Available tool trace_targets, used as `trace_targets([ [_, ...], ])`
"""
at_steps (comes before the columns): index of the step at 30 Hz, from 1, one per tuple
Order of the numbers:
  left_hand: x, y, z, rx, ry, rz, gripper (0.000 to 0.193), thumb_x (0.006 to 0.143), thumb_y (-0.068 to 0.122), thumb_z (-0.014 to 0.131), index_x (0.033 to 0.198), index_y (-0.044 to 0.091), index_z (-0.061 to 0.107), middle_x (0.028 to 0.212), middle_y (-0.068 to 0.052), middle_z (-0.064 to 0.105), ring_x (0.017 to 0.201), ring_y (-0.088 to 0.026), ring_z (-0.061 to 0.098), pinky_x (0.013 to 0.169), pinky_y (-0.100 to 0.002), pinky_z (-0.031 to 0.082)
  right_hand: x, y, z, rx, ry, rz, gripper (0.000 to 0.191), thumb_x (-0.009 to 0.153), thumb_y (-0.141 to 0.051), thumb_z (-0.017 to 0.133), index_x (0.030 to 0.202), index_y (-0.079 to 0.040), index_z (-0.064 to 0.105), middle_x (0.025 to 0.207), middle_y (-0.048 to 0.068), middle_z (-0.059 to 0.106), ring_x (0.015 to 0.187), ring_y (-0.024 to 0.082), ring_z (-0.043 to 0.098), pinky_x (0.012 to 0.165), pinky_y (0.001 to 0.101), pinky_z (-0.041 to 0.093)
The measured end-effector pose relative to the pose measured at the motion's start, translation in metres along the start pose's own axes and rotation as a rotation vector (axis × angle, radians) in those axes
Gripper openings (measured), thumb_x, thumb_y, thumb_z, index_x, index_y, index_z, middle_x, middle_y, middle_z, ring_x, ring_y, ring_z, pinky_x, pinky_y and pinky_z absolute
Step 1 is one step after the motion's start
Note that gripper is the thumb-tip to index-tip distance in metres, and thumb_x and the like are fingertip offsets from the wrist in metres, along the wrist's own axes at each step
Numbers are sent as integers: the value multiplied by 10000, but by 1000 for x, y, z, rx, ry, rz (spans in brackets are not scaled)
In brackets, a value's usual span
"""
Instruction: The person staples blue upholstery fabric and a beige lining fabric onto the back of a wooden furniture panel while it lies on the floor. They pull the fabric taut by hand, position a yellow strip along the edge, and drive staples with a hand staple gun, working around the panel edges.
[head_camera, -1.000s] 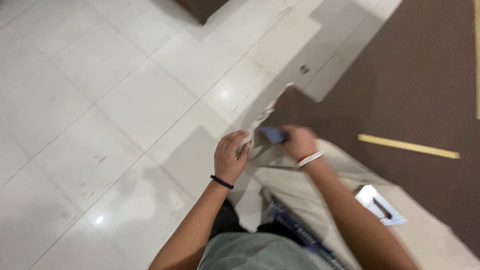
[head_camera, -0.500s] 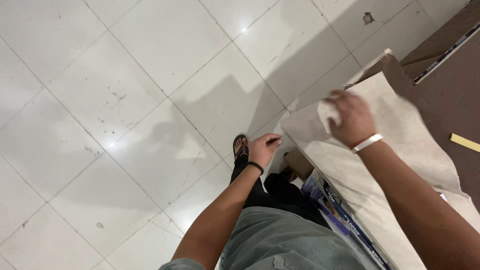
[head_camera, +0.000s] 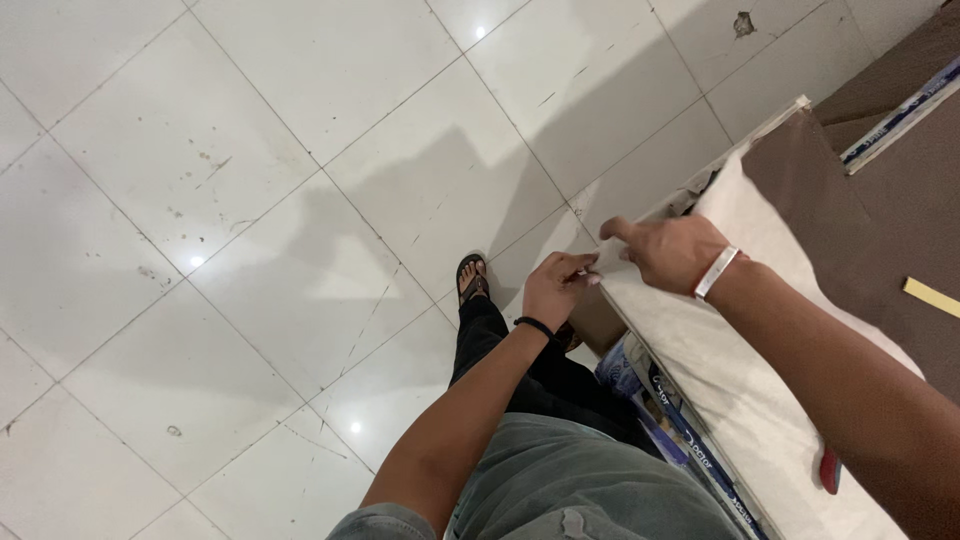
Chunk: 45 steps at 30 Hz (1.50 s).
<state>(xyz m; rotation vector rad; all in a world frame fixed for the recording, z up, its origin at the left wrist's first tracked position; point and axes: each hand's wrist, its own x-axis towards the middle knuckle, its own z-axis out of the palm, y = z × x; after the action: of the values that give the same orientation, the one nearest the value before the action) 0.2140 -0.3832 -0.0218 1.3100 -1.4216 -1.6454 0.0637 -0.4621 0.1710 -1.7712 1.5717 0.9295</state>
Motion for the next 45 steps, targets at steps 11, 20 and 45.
trace_targets([
  [11,38,10,-19,483,-287,264,168,917,199,648,1027,156,767,1069,-5,671,939,-253,683,783,-404,553,-16,16,4,-183,32,24,677,797,-601,734,1371,-297,542,1280,81,636,1122,270,685,922,406,567],
  [20,30,47,-12,459,-218,339,318,918,307,705,1103,49,714,1123,-84,653,1021,-309,655,870,-440,541,-16,70,-18,-23,-179,189,520,927,-522,627,1377,-270,560,1111,83,787,1061,276,742,936,426,584],
  [45,74,91,59,480,-147,632,489,843,264,720,1267,58,591,1123,-181,678,968,-367,666,746,-449,551,-18,192,-11,576,362,65,306,958,-330,616,1215,-175,674,1054,91,795,999,308,740,885,427,573],
])
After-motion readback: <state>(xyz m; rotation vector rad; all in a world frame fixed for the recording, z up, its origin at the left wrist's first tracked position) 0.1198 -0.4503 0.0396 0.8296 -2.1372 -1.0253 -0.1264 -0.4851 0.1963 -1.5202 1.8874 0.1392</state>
